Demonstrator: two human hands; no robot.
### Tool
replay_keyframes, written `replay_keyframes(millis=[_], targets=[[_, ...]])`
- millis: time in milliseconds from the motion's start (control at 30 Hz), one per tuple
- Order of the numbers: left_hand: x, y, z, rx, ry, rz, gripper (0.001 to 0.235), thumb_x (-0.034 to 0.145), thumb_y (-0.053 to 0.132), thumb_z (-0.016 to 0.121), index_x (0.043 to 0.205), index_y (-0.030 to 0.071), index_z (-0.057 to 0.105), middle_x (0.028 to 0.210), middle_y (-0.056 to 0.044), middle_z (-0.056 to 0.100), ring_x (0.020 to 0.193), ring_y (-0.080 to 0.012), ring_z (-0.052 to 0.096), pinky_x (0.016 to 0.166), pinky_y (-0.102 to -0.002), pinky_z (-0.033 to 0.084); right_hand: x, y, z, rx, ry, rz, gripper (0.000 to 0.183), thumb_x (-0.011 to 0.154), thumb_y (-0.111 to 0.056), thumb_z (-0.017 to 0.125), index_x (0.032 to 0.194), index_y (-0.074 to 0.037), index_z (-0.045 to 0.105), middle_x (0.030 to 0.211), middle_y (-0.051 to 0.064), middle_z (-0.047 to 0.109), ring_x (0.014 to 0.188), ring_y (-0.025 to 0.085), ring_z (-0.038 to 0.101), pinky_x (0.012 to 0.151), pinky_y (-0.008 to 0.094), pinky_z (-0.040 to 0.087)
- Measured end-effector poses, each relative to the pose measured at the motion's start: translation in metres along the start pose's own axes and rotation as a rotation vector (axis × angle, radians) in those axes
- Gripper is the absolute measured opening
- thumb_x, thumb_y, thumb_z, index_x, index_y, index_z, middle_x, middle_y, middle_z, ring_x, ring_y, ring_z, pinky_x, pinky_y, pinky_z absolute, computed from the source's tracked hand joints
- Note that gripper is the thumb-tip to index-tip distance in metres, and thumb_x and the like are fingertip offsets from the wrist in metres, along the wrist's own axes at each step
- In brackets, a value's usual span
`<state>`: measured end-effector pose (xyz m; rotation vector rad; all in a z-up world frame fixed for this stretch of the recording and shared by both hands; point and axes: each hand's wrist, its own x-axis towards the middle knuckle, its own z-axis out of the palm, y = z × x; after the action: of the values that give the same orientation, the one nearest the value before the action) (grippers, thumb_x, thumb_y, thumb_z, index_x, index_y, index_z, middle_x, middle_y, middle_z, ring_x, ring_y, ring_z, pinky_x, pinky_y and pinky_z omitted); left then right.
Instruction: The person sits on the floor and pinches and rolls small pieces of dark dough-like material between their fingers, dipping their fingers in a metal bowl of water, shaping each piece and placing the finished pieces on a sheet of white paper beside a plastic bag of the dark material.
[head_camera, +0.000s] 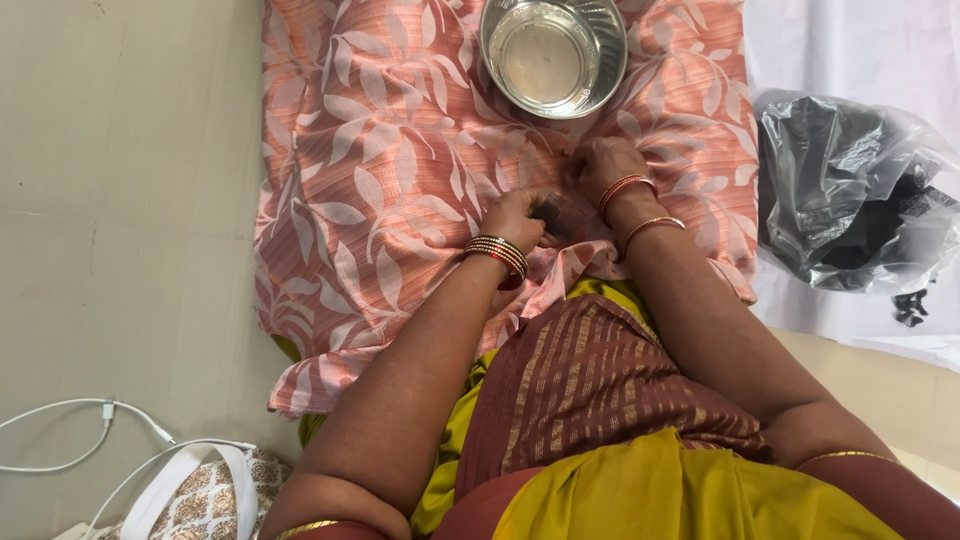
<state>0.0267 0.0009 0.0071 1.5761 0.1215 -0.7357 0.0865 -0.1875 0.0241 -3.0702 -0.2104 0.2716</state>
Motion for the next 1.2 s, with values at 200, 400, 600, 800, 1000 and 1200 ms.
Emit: replay_keyframes(millis=[200, 400, 600, 800, 1000, 1200], targets=[[0.000, -0.003, 0.000, -0.010, -0.009, 0.028, 0.033, 0.085, -0.013, 0.057, 0.112, -0.001, 0.072, 0.097, -0.016, 0.080, 0.080, -0.0178, 0.079, 0.074, -0.030, 0.066, 0.005, 0.016, 0.007, 0.257, 0.019, -0.142, 0.021, 0.076, -0.010, 0.076, 0.095, -0.016, 0.081, 0.098, 0.009, 0.077, 0.090, 0.029, 0.073, 0.083, 0.041, 0.058], [-0.002, 0.001, -0.001, 0.015, 0.029, 0.027, 0.034, 0.083, -0.012, 0.060, 0.113, 0.001, 0.070, 0.099, -0.014, 0.079, 0.081, -0.0167, 0.079, 0.077, -0.030, 0.065, 0.001, 0.000, -0.005, 0.264, -0.095, 0.045, 0.014, 0.078, -0.014, 0.081, 0.092, -0.014, 0.079, 0.098, 0.007, 0.078, 0.090, 0.024, 0.076, 0.085, 0.038, 0.060], [-0.003, 0.002, -0.001, 0.107, 0.040, 0.031, 0.033, 0.083, -0.009, 0.063, 0.113, 0.002, 0.071, 0.100, -0.015, 0.080, 0.085, -0.0172, 0.079, 0.080, -0.029, 0.063, 0.008, 0.020, 0.009, 0.265, 0.025, -0.062, 0.030, 0.071, -0.003, 0.074, 0.098, -0.014, 0.080, 0.103, 0.012, 0.076, 0.093, 0.030, 0.072, 0.086, 0.041, 0.057], [-0.003, 0.003, 0.000, 0.053, 0.027, 0.031, 0.034, 0.084, -0.010, 0.060, 0.113, 0.003, 0.071, 0.101, -0.014, 0.078, 0.084, -0.0171, 0.079, 0.077, -0.030, 0.065, 0.016, 0.030, 0.017, 0.306, 0.183, 0.045, 0.034, 0.087, 0.002, 0.063, 0.110, -0.016, 0.080, 0.112, 0.012, 0.074, 0.101, 0.030, 0.073, 0.095, 0.038, 0.058], [-0.001, 0.001, -0.001, -0.040, -0.016, -0.004, 0.033, 0.084, -0.012, 0.058, 0.113, 0.000, 0.069, 0.099, -0.015, 0.079, 0.081, -0.0179, 0.080, 0.076, -0.030, 0.067, 0.007, 0.002, 0.007, 0.161, 0.062, -0.318, 0.041, 0.074, -0.007, 0.076, 0.115, -0.013, 0.077, 0.126, 0.008, 0.071, 0.111, 0.034, 0.064, 0.095, 0.042, 0.052], [0.001, -0.004, -0.001, -0.029, -0.019, 0.031, 0.031, 0.084, -0.012, 0.059, 0.109, -0.001, 0.072, 0.094, -0.016, 0.080, 0.078, -0.0182, 0.079, 0.071, -0.031, 0.066, 0.014, 0.019, 0.020, 0.102, 0.052, -0.268, 0.041, 0.066, -0.010, 0.079, 0.107, -0.015, 0.080, 0.118, 0.009, 0.072, 0.106, 0.032, 0.064, 0.095, 0.040, 0.051]])
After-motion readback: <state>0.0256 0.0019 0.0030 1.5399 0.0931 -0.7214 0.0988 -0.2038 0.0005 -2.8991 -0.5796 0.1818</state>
